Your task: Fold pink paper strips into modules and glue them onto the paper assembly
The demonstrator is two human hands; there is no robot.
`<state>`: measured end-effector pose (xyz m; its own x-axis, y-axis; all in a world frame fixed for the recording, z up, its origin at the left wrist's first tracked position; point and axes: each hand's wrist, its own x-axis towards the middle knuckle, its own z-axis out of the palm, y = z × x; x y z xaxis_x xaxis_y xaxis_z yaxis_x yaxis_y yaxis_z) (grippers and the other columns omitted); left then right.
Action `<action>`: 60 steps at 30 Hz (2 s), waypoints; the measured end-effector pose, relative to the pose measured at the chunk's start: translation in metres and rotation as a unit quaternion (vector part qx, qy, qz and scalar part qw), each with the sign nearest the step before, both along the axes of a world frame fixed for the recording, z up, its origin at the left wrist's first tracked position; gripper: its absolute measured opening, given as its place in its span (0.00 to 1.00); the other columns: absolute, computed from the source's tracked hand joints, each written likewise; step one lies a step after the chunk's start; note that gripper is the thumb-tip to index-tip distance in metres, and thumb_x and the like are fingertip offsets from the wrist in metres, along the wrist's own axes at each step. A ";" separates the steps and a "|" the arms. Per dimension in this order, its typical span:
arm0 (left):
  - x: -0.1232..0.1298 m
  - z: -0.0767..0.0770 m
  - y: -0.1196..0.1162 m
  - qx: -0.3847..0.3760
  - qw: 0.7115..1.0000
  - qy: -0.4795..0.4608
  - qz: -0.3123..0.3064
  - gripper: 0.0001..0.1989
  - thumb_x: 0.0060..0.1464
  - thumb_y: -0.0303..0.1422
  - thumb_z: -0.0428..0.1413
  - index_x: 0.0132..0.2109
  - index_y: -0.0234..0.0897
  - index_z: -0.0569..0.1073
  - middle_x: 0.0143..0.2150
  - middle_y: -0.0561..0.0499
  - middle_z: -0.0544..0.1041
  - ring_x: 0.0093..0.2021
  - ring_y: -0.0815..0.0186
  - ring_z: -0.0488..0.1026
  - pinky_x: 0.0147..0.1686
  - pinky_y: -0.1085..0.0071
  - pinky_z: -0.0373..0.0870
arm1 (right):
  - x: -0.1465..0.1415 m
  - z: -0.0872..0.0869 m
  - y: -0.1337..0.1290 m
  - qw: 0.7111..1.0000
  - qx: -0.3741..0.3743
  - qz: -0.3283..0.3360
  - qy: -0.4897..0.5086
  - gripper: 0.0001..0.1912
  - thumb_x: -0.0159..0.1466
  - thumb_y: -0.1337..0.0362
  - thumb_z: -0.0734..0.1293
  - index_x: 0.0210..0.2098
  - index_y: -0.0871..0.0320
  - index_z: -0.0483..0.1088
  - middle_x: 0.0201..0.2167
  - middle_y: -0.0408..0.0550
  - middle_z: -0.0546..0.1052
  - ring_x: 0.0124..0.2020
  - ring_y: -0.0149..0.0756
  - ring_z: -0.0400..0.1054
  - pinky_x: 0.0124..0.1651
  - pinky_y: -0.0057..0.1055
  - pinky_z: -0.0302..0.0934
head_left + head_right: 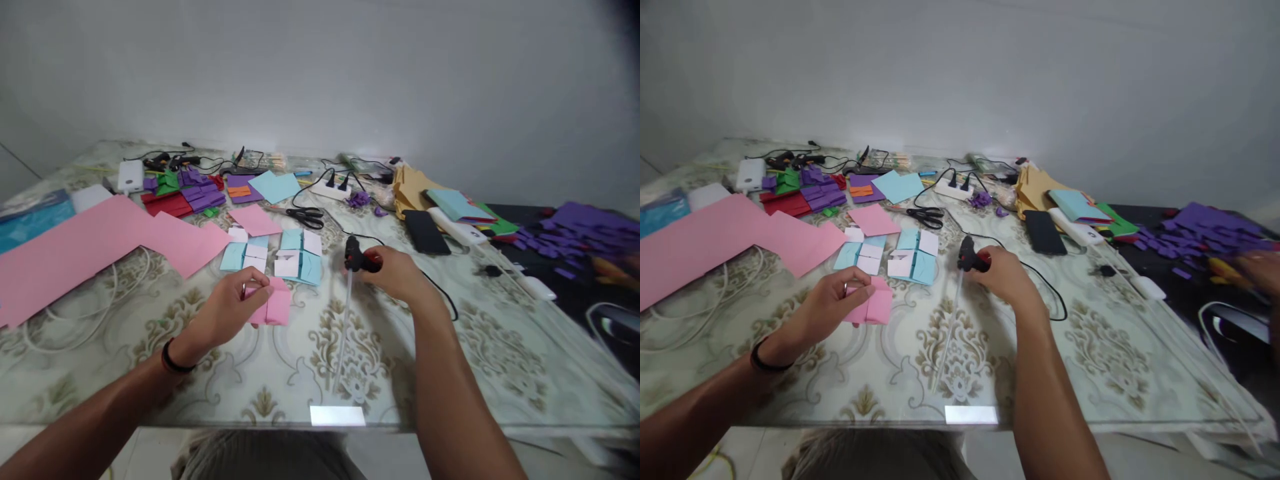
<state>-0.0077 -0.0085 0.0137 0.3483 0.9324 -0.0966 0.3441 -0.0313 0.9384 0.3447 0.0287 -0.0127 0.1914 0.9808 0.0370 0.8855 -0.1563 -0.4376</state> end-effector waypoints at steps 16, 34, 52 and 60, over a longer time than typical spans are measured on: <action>0.001 0.003 -0.002 0.021 0.998 -0.037 0.051 0.10 0.60 0.34 0.58 0.31 0.38 0.68 0.22 0.61 0.56 0.23 0.72 0.50 0.26 0.72 0.47 | -0.083 0.038 -0.047 0.921 0.097 0.269 0.266 0.11 0.64 0.57 0.71 0.30 0.55 0.69 0.26 0.42 0.71 0.26 0.33 0.63 0.28 0.30 0.57; 0.000 -0.003 -0.004 0.032 0.998 -0.038 0.050 0.07 0.62 0.34 0.58 0.35 0.38 0.73 0.24 0.59 0.64 0.24 0.72 0.53 0.26 0.73 0.51 | -0.116 0.026 -0.056 0.902 0.119 0.303 0.284 0.15 0.66 0.63 0.69 0.26 0.55 0.62 0.23 0.38 0.63 0.24 0.30 0.59 0.27 0.30 0.51; 0.000 0.001 -0.006 0.042 0.997 -0.027 0.051 0.04 0.61 0.32 0.58 0.36 0.39 0.72 0.23 0.60 0.61 0.23 0.72 0.52 0.24 0.73 0.48 | -0.117 0.025 -0.056 0.918 0.112 0.277 0.262 0.14 0.63 0.64 0.68 0.24 0.54 0.61 0.22 0.39 0.65 0.24 0.31 0.60 0.27 0.30 0.52; 0.000 0.000 -0.006 0.029 0.998 -0.035 0.048 0.05 0.62 0.33 0.57 0.37 0.38 0.71 0.23 0.60 0.62 0.23 0.72 0.51 0.25 0.73 0.49 | -0.116 0.026 -0.055 0.918 0.112 0.284 0.254 0.12 0.63 0.64 0.68 0.26 0.55 0.63 0.22 0.39 0.65 0.24 0.30 0.60 0.28 0.30 0.53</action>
